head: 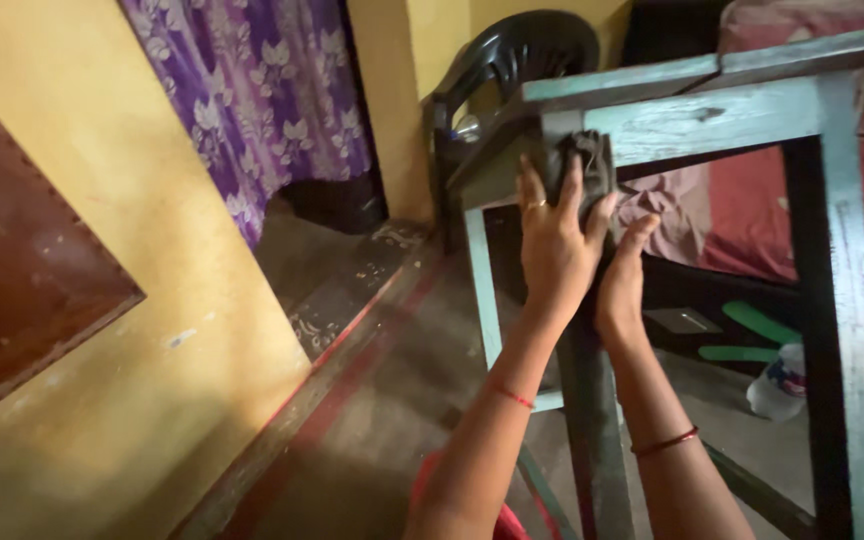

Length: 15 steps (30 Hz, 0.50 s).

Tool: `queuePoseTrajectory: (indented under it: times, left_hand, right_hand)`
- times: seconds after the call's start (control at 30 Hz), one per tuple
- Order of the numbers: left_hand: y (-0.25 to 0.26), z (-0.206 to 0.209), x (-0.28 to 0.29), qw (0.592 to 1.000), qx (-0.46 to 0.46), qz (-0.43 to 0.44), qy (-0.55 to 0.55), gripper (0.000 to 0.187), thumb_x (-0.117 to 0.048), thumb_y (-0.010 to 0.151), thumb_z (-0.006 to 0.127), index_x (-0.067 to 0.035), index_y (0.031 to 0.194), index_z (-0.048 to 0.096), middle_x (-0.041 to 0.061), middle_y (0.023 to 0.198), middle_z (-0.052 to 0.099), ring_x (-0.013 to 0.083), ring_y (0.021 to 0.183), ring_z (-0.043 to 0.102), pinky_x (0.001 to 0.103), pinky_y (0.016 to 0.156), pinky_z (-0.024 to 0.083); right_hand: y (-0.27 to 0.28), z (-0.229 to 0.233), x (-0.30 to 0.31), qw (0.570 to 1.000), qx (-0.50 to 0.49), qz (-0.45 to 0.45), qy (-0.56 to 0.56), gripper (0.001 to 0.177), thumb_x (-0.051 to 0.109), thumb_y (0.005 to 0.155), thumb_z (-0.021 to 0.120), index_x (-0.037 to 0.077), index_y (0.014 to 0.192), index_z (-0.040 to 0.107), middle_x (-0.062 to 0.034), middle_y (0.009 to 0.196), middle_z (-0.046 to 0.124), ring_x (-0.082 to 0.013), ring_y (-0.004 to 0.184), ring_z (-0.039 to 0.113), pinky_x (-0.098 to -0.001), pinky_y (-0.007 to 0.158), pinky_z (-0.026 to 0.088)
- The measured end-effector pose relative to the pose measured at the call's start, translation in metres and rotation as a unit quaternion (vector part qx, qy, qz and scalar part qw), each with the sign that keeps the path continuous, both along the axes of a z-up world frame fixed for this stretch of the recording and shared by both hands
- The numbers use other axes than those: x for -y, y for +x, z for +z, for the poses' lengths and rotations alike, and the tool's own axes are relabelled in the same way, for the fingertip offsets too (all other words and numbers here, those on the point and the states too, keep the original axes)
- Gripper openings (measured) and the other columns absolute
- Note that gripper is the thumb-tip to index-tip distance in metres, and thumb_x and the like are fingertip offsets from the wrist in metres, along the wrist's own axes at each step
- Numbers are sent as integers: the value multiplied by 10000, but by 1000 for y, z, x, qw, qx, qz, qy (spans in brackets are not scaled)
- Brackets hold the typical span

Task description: The person sands a green wooden table with a sanding block, working on the legs, frame, and tabletop. The table is repositioned during the process to access different surfaces.

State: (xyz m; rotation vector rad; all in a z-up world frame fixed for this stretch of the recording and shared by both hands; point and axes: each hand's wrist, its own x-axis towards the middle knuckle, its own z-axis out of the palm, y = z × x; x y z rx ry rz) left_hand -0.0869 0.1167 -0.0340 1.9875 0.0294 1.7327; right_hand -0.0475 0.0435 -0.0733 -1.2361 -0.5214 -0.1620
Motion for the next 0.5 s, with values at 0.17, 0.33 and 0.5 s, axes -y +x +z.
queuePoseTrajectory:
  times: [0.17, 0.33, 0.5]
  left_hand:
    - [-10, -6, 9, 998, -49, 24, -2, 650, -442, 1018, 637, -98, 1548, 484, 470, 1561, 336, 608, 1440, 423, 546, 1143, 467]
    - [8, 24, -1, 996, -32, 83, 24, 850, -446, 1007, 574, 156, 1537, 292, 513, 1484, 341, 628, 1376, 421, 566, 1143, 446]
    - [24, 38, -6, 987, -53, 146, 42, 759, -429, 1065, 536, 150, 1518, 345, 515, 1468, 383, 608, 1380, 452, 568, 1167, 458]
  right_hand:
    - [-12, 10, 3, 996, -89, 8, -24, 988, 746, 951, 185, -21, 1495, 490, -191, 1478, 575, -220, 1343, 542, -329, 1119, 401]
    - [-10, 6, 2, 999, -6, -15, -37, 901, 663, 1018, 206, -60, 1501, 441, -190, 1495, 554, -206, 1364, 516, -313, 1131, 387]
    - [-2, 0, 0, 998, 16, -47, -48, 810, 567, 1080, 205, -96, 1485, 431, -184, 1499, 536, -201, 1385, 489, -300, 1130, 365]
